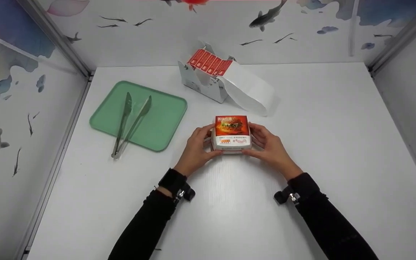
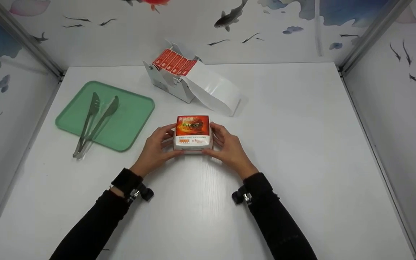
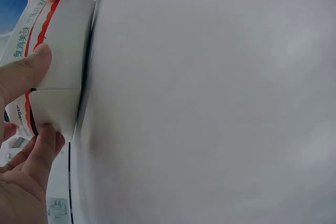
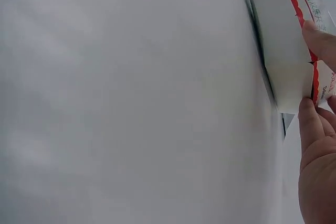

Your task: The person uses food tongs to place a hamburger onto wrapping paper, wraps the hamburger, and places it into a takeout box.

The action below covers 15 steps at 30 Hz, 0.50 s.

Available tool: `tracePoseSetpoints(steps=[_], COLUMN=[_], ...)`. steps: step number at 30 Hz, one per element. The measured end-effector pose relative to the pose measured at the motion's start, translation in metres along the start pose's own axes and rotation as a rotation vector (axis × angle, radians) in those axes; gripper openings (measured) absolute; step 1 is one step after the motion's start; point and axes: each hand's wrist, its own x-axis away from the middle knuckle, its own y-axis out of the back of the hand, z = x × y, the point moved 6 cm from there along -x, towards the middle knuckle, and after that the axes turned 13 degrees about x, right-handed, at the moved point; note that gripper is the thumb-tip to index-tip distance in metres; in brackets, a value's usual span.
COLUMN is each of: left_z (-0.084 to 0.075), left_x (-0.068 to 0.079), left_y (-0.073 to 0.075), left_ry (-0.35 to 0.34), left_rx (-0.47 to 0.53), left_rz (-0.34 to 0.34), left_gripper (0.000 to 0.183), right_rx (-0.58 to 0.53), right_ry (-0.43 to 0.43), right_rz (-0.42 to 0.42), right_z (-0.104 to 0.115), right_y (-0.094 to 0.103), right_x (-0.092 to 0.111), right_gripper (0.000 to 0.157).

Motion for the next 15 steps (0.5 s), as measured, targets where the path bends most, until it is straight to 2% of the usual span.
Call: tracePoseSetpoints(steps=[5, 8, 11, 15], left_z=[0.001, -0.001, -0.008, -0.025], left_x=[0.002, 0.005, 0.006, 0.001], left_y=[-0.005, -0.003, 0.008, 0.038], left_ry=[0.031, 0.058, 0.078, 0.064], left_rx=[0.008, 0.014, -0.035, -0.168], left_rz=[0.021, 0.042, 0.043, 0.012], left_gripper=[0.086, 0.091, 0.097, 0.094], right_rx=[0.068, 0.115, 0.138, 0.214], right_ry=[0.003, -0.005, -0.017, -0.018], right_rz=[0.007, 0.025, 0.031, -0.022], right_z=[0.002, 0.005, 0.007, 0.007], right_y=[0.0, 0.001, 0.007, 0.032], right_x=[0.0, 0.002, 0.005, 0.008], right_gripper=[0.096, 0.1, 0.106, 0.101])
